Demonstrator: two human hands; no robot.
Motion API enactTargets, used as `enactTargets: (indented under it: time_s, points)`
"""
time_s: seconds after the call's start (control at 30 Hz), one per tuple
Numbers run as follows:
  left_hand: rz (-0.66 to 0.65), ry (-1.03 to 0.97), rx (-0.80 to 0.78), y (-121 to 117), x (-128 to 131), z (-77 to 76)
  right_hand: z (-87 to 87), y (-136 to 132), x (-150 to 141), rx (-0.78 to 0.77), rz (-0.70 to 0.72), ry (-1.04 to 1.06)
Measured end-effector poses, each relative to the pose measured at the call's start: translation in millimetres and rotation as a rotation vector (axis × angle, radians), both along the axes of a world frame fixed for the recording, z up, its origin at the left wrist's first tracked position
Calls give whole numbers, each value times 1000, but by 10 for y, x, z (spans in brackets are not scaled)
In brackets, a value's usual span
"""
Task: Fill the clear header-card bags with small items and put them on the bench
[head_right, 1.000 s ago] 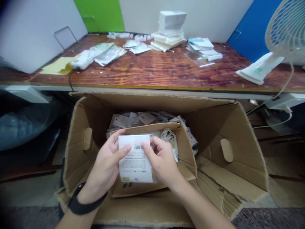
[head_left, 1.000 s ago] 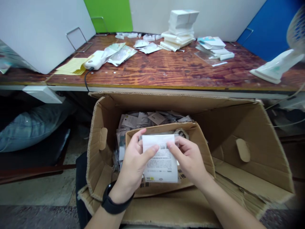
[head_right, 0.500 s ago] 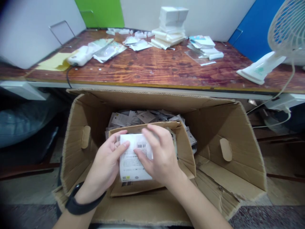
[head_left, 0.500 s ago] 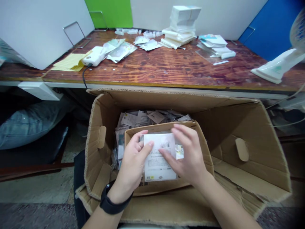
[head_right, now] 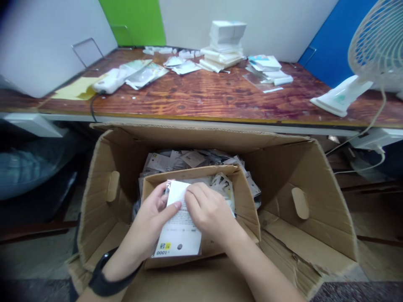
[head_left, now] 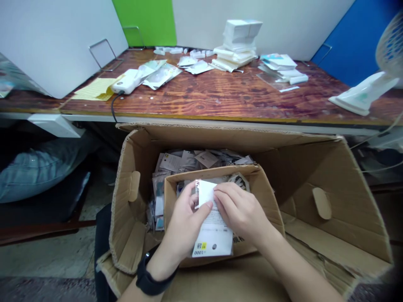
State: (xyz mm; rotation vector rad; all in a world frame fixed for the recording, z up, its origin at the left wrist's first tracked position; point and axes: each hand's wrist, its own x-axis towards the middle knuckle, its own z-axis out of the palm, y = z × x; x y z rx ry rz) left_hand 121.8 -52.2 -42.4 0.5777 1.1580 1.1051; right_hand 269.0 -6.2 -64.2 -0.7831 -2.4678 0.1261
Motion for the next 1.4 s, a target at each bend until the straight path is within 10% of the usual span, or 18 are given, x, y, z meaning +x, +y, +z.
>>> enactTargets:
  time_s: [0.9,1.4]
  points:
    - [-166,287,-31,-9,41,-55,23,164,-21,-390,-426,162]
    - [-439,260,-11,-10,-64,25,35,364,175,-702,-300,200]
